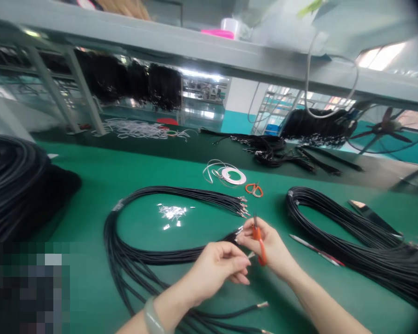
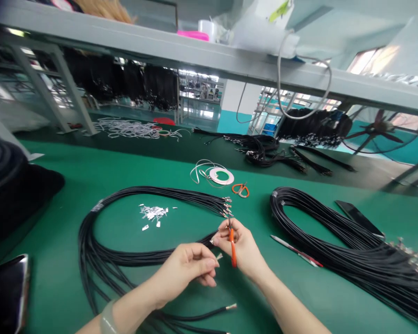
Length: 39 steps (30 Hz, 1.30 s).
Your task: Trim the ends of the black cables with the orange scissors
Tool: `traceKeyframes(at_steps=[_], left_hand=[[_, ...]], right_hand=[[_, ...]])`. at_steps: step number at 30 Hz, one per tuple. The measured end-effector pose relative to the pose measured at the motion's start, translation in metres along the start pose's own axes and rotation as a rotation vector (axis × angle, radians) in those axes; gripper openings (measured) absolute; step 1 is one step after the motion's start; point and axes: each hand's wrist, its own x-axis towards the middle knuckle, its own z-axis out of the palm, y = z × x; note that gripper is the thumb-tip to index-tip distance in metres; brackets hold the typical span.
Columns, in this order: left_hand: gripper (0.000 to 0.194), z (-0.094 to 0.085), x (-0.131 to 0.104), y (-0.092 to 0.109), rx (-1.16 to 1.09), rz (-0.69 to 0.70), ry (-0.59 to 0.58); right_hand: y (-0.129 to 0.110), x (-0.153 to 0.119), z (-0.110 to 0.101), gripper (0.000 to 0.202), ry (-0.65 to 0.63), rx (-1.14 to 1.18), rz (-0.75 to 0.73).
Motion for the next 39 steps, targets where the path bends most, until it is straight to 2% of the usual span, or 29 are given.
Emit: traceKeyframes(at_steps=[3, 6, 8, 10, 12, 15, 18, 20, 22, 25, 27, 31, 34, 39], left_hand=[[0.017, 0.002, -0.005, -0.001, 0.187, 0.051, 0.026], [0.015, 0.006, -0.014, -0.003, 0.43, 0.15, 0.15], [0.018, 0.01, -0.021, -0.005, 0.515, 0.233, 0.208], [0.022, 0.014, -0.025, -0.008, 0.522, 0.296, 0.213], [0.026, 0.014, -0.025, -0.011, 0.492, 0.356, 0.226], [0.027, 0.01, -0.018, -0.012, 0.389, 0.4, 0.3], [0.026, 0.005, -0.011, -0.009, 0.266, 0.333, 0.36], [0.024, 0.006, -0.009, -0.009, 0.241, 0.289, 0.354], [0.023, 0.01, -0.011, -0.01, 0.289, 0.304, 0.323], [0.024, 0.017, -0.016, -0.014, 0.427, 0.372, 0.282], [0.023, 0.019, -0.018, -0.017, 0.472, 0.365, 0.279], [0.022, 0.019, -0.017, -0.022, 0.562, 0.311, 0.284], [0.018, 0.019, -0.016, -0.026, 0.694, 0.269, 0.195], [0.019, 0.019, -0.012, -0.034, 0.794, 0.198, 0.089]], right_hand=[[-0.006, 0.028, 0.02, 0.029, -0.178, -0.101, -0.041], [-0.004, 0.064, 0.057, 0.03, -0.324, -0.113, -0.079], [0.002, 0.087, 0.086, 0.032, -0.355, -0.107, -0.099], [0.009, 0.105, 0.109, 0.031, -0.355, -0.093, -0.118], [0.015, 0.114, 0.118, 0.029, -0.327, -0.076, -0.135], [0.016, 0.11, 0.102, 0.03, -0.256, -0.037, -0.139], [0.013, 0.093, 0.07, 0.034, -0.207, -0.001, -0.103], [0.013, 0.084, 0.061, 0.036, -0.212, 0.011, -0.066], [0.016, 0.084, 0.067, 0.04, -0.251, 0.014, -0.028], [0.018, 0.095, 0.087, 0.045, -0.327, -0.004, 0.004], [0.014, 0.102, 0.092, 0.044, -0.332, -0.039, 0.001], [0.004, 0.096, 0.066, 0.028, -0.275, -0.225, -0.017], [0.002, 0.089, 0.047, 0.013, -0.229, -0.451, -0.035], [-0.003, 0.094, 0.041, 0.01, -0.032, -0.759, -0.122]])
